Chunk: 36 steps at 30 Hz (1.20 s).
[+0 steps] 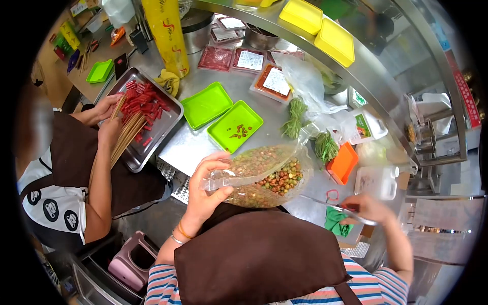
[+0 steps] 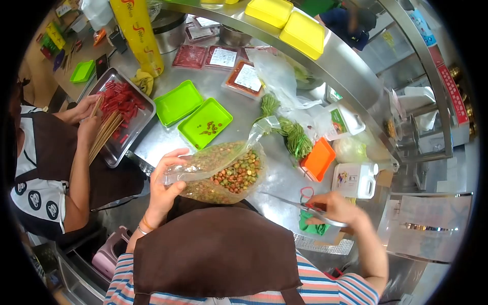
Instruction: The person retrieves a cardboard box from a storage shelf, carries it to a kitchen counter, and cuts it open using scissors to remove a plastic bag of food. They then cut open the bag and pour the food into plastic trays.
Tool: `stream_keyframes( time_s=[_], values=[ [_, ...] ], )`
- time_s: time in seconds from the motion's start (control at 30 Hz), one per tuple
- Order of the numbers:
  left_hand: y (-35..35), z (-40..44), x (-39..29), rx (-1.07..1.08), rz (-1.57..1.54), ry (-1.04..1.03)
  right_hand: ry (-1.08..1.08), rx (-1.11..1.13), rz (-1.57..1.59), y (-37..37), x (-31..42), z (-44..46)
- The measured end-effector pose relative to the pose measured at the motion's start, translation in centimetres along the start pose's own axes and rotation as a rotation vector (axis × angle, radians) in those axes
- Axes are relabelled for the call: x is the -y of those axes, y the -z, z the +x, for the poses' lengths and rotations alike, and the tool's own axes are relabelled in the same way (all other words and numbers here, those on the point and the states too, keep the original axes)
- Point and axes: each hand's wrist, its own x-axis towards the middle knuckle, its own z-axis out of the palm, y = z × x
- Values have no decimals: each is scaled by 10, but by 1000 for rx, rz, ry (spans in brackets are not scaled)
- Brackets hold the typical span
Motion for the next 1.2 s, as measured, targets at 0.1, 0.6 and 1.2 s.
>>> stream_keyframes(
  time_s=[0.1,0.6,1.2],
  values=[
    [-7,2,-4,-73,97,-40,-116,-293,-150,-78,-66,31],
    [-21,-5,-1,-259,-139,73,608,-834,110,-33,78,47],
    [-24,-3,-3,-251,-196,85,640,-427,-738,-15,157,122]
  ],
)
